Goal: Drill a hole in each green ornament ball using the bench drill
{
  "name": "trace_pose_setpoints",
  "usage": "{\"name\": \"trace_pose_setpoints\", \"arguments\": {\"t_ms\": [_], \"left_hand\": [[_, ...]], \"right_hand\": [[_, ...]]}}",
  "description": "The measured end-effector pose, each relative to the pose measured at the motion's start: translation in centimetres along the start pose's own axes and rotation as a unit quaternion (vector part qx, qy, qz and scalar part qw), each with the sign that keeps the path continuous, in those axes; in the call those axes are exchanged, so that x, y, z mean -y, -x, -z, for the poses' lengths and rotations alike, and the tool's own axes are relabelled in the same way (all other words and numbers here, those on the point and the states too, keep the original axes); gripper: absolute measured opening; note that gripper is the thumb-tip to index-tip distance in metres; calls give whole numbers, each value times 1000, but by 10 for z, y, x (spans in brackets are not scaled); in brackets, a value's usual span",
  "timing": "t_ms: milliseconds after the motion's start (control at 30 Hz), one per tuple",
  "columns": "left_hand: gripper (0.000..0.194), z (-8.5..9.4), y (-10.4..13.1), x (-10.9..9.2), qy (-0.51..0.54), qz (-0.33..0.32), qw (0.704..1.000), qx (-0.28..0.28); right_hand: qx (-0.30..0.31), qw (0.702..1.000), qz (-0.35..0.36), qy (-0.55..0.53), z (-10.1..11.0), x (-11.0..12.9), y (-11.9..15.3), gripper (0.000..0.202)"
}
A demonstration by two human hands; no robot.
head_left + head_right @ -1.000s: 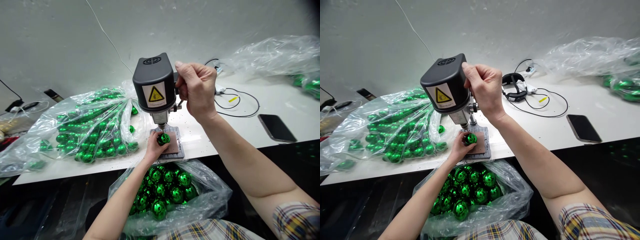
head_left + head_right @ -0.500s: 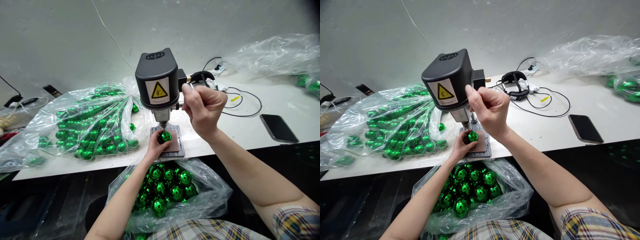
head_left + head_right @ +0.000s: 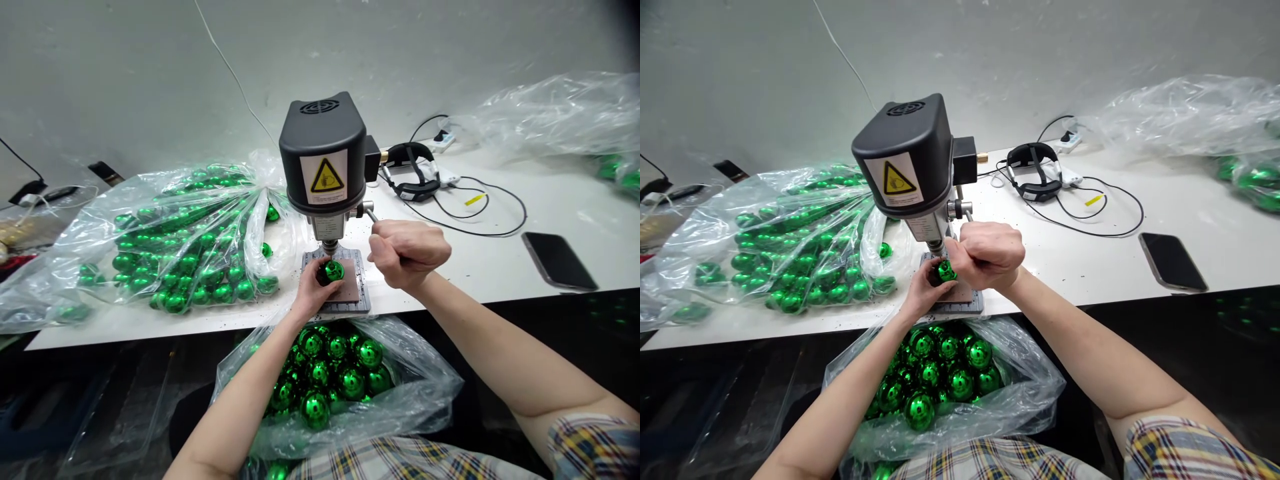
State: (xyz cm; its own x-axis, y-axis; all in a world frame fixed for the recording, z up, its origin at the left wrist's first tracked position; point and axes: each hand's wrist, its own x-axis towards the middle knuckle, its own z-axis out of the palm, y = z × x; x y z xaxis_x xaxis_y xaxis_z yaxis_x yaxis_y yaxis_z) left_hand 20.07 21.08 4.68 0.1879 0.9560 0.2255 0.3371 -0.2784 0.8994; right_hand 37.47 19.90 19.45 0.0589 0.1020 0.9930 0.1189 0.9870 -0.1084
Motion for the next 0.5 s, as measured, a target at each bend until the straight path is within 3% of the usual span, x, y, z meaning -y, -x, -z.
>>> {"name": "trace_pose_setpoints", "arguments": {"t_ms": [200,267,367,500], "left_hand": [[55,-1,2,-2,17,-5,1000,-12],[56,-2,3,-1,24,-1,1000,-18],[65,-6,3,-1,35,20,998,-42],[67,-12,7,-9,44,47,994,-87]], "right_hand": [[36,998,46,-19,2,-1,9,41],[30,999,33,-25,1,1,4,41],[-59,995,-83,-14,-5,2,-18,41],[-147,950,-273,-40,-13,-8,-59,42]]}}
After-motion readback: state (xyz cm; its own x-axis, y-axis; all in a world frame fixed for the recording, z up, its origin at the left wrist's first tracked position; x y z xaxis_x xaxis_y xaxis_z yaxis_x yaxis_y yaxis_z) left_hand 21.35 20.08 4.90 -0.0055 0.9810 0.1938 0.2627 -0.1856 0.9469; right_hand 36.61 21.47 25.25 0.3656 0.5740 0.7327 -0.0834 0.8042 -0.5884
